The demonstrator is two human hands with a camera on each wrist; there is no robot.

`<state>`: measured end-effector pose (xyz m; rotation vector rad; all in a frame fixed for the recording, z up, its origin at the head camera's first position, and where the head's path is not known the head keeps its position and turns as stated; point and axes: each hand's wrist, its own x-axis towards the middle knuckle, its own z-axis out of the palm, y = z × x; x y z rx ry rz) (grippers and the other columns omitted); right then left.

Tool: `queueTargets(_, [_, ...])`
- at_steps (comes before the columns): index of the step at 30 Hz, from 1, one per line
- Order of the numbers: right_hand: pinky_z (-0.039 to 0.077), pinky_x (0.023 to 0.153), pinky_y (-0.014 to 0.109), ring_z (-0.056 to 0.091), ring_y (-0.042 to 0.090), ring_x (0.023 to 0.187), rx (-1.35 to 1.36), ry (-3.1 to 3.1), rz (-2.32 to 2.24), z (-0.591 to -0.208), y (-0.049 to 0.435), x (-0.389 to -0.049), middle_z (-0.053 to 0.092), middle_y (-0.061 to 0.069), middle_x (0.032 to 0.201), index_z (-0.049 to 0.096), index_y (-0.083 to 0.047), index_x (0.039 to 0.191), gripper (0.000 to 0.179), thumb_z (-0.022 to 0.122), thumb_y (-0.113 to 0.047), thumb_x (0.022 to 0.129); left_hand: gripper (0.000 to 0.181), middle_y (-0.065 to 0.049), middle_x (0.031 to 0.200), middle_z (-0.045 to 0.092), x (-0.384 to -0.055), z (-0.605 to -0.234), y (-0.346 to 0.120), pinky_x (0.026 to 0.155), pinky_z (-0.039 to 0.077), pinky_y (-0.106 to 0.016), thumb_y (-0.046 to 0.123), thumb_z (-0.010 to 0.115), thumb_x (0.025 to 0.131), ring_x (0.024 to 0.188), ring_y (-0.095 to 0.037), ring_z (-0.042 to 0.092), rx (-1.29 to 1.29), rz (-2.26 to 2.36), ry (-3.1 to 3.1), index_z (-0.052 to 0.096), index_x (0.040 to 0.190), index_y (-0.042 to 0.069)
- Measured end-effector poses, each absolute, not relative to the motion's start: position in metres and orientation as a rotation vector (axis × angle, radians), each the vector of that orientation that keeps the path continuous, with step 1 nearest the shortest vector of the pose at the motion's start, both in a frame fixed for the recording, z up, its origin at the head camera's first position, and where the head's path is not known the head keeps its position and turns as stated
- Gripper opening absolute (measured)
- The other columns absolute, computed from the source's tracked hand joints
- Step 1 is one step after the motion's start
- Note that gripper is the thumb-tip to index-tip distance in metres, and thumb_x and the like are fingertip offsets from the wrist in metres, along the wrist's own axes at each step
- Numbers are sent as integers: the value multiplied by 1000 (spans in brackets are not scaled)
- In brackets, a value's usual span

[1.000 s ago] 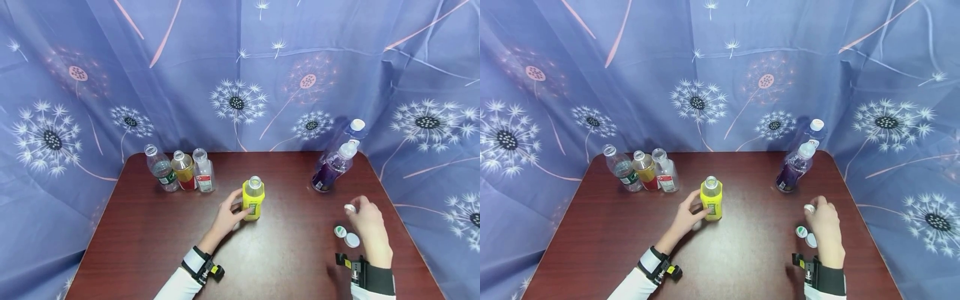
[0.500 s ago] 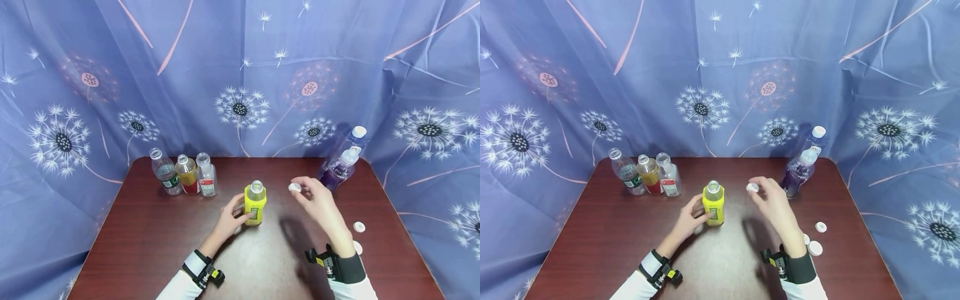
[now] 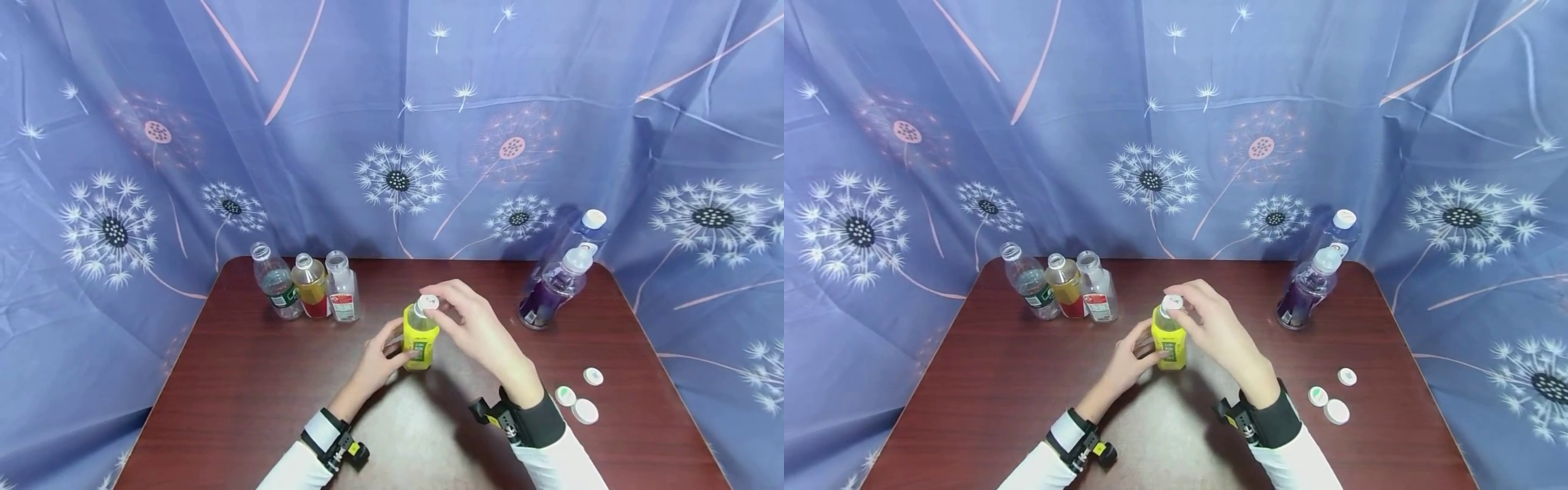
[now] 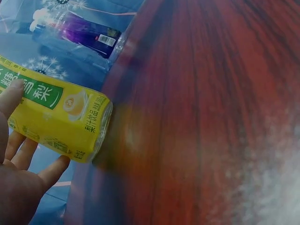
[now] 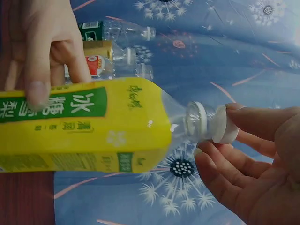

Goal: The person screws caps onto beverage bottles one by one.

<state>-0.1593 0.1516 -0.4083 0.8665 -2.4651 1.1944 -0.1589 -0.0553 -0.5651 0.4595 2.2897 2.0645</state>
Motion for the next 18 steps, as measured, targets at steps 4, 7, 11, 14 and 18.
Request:
queueTargets(4, [61,80,33,67,16,95,923,-2459,1177,-410,147,-161,68,3,117,71,-8,125,27,73,-7,97,61,-20,147,59,-160,-568,-53,109,49,-53,0,80,90,136,-38,55,467,2075,2298,56,145,10])
queueTargets(7, [61,84,33,68,18,98,945,-2448,1162,-411,146,-162,68,5,118,71,-6,125,28,73,-5,97,61,-24,146,58,-157,-562,-52,108,48,-57,-4,78,90,136,-42,55,463,2068,2313,55,145,5])
queueTargets(11, [62,86,34,69,20,100,955,-2436,1161,-411,144,-162,67,7,118,72,-4,124,28,73,-2,96,59,-26,145,58,-151,-546,-52,109,47,-60,-6,76,90,135,-44,54,465,2072,2314,55,145,2])
queueTargets(14, [62,85,34,70,20,99,950,-2430,1162,-413,144,-162,68,8,117,72,-4,124,29,74,-1,95,59,-25,145,58,-148,-541,-53,109,46,-59,-5,76,91,135,-43,54,468,2082,2301,55,145,3])
queueTargets(18, [62,81,33,70,19,96,930,-2435,1155,-414,144,-162,68,7,117,72,-4,124,29,74,-1,95,59,-24,147,57,-148,-541,-53,110,45,-59,-4,76,91,136,-42,54,463,2083,2296,55,146,5])
